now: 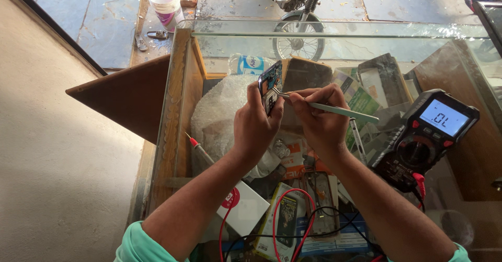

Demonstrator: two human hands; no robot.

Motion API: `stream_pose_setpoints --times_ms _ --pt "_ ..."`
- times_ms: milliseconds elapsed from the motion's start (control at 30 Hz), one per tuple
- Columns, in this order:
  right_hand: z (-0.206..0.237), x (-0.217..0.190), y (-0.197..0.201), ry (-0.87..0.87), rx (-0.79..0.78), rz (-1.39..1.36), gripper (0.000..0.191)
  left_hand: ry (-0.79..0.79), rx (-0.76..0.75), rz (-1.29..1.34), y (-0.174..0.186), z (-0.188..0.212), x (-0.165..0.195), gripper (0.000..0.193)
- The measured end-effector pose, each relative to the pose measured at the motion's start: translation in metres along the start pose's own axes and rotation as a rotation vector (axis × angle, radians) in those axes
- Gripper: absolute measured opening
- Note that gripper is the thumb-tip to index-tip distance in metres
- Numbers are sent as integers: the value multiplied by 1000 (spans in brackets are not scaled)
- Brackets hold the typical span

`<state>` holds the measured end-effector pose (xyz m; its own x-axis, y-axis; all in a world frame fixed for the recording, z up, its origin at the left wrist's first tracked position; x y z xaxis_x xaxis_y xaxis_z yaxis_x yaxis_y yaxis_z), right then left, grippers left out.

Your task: The person uses multimeter probes to test points on a disassembled smartphone motherboard, then uses tweezers to adjust internal components. The person moves between a glass display counter and a cluttered workbench while handling the phone and multimeter.

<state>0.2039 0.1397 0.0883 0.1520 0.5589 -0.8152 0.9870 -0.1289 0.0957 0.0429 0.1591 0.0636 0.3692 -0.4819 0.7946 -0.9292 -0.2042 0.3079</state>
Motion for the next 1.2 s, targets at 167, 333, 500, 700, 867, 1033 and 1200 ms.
stream_pose_setpoints --times_ms 167,333,500,700,867,1033,1200 --pt "2 3 1 13 6 -12 24 61 -30 2 -2 0 -3 45" --pt "-8 -3 27 90 181 -172 13 154 49 195 3 -7 -8 47" --pt "-17 20 45 -290 261 -64 36 270 109 465 12 -18 -23 44" --pt "3 49 -6 -720 -93 -23 26 360 47 716 3 -19 -30 45" --pt "0 35 -16 -498 -118 -69 37 280 53 612 1 -17 -20 46" --pt "2 29 -14 -435 -89 -107 36 232 96 643 1 -16 -13 52" --pt "-3 -6 -11 -143 -63 39 33 530 31 411 -5 -4 -37 75"
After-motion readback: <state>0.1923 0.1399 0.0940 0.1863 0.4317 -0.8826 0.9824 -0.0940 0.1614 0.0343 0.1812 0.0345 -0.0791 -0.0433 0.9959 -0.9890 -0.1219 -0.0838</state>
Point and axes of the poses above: each hand's wrist, its own z-axis away from the middle knuckle, its own y-axis out of the back of the hand, x = y × z, the point moved 9 cm from there along -z, towards the middle knuckle, and after that the axes turned 3 degrees about z, right-handed, at the moved point
